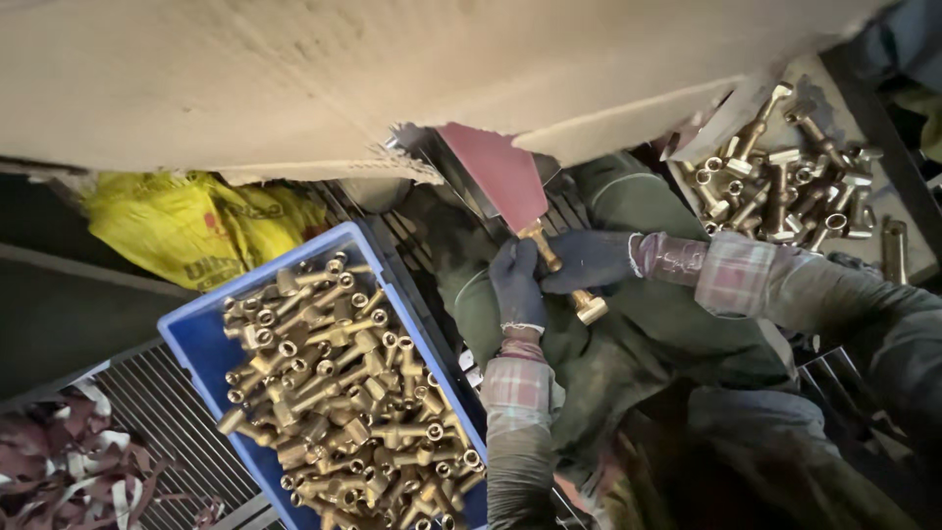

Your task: The person repeatedly picks brass-colored metal fittings from a blue bin and presses them against a moving belt sander to smooth or deburr edges. After each piece is sanded, it is placed into a separate bin to the right. The process is continuous and repetitive throughout the clip.

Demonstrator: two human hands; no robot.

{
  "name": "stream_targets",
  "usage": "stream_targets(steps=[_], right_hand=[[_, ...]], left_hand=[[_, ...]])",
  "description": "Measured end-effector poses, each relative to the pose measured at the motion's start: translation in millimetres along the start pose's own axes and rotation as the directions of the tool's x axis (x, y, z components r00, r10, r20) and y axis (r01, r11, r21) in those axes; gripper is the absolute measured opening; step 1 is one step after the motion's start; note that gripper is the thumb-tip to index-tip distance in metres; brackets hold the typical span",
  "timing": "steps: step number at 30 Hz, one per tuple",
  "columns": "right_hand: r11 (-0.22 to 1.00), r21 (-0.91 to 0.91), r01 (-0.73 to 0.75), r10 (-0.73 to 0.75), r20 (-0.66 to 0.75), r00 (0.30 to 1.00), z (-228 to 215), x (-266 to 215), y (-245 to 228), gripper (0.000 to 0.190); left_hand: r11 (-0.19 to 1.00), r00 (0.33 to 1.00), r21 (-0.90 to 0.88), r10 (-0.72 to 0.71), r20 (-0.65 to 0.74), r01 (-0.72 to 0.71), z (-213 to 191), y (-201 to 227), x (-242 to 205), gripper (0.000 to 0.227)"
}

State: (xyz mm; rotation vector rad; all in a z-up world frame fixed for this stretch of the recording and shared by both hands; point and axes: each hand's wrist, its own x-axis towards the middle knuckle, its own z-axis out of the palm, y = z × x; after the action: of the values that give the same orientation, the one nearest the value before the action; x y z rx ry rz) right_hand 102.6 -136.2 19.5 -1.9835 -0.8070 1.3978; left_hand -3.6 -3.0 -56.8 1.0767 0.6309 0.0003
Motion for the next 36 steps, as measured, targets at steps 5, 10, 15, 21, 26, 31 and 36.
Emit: stream_targets(steps=[5, 10, 15, 21, 26, 31, 36], right_hand=[[0.994, -0.024, -0.107, 0.107, 0.021, 0.994, -5, 16, 22, 0.040], [0.846, 0.514, -0.139, 0.180, -0.029, 0.983, -16, 41, 24, 0.042], [0.913, 0.408, 0.015, 0.021, -0.084, 0.996, -9, 27, 19, 0.040], [0.977, -0.186, 0.102, -0.129, -0.139, 0.982, 16, 0, 12, 0.025], [0.977, -0.205, 0.058, -0.088, -0.140, 0.986, 16, -7, 5, 0.026], [0.988, -0.114, 0.105, -0.116, -0.089, 0.989, 5, -6, 0, 0.029], [0.997, -0.032, -0.073, 0.071, -0.071, 0.995, -11, 10, 1, 0.035]], left_hand=[[0.970, 0.995, -0.239, -0.067, -0.079, 0.046, 2, -30, 24, 0.014], [0.980, 0.999, 0.196, 0.046, -0.029, -0.039, 9, -15, 39, 0.010], [0.943, 0.998, -0.334, -0.035, -0.059, 0.014, 16, -10, 27, 0.014], [0.994, 0.995, 0.058, 0.097, -0.034, -0.095, 10, 8, -7, 0.017], [0.935, 0.995, 0.350, 0.086, -0.049, -0.063, 15, 40, -26, 0.022], [0.968, 0.985, 0.189, 0.170, -0.014, -0.164, 7, 23, -15, 0.017], [0.974, 0.992, -0.215, -0.087, -0.093, 0.066, 9, -13, 15, 0.017]])
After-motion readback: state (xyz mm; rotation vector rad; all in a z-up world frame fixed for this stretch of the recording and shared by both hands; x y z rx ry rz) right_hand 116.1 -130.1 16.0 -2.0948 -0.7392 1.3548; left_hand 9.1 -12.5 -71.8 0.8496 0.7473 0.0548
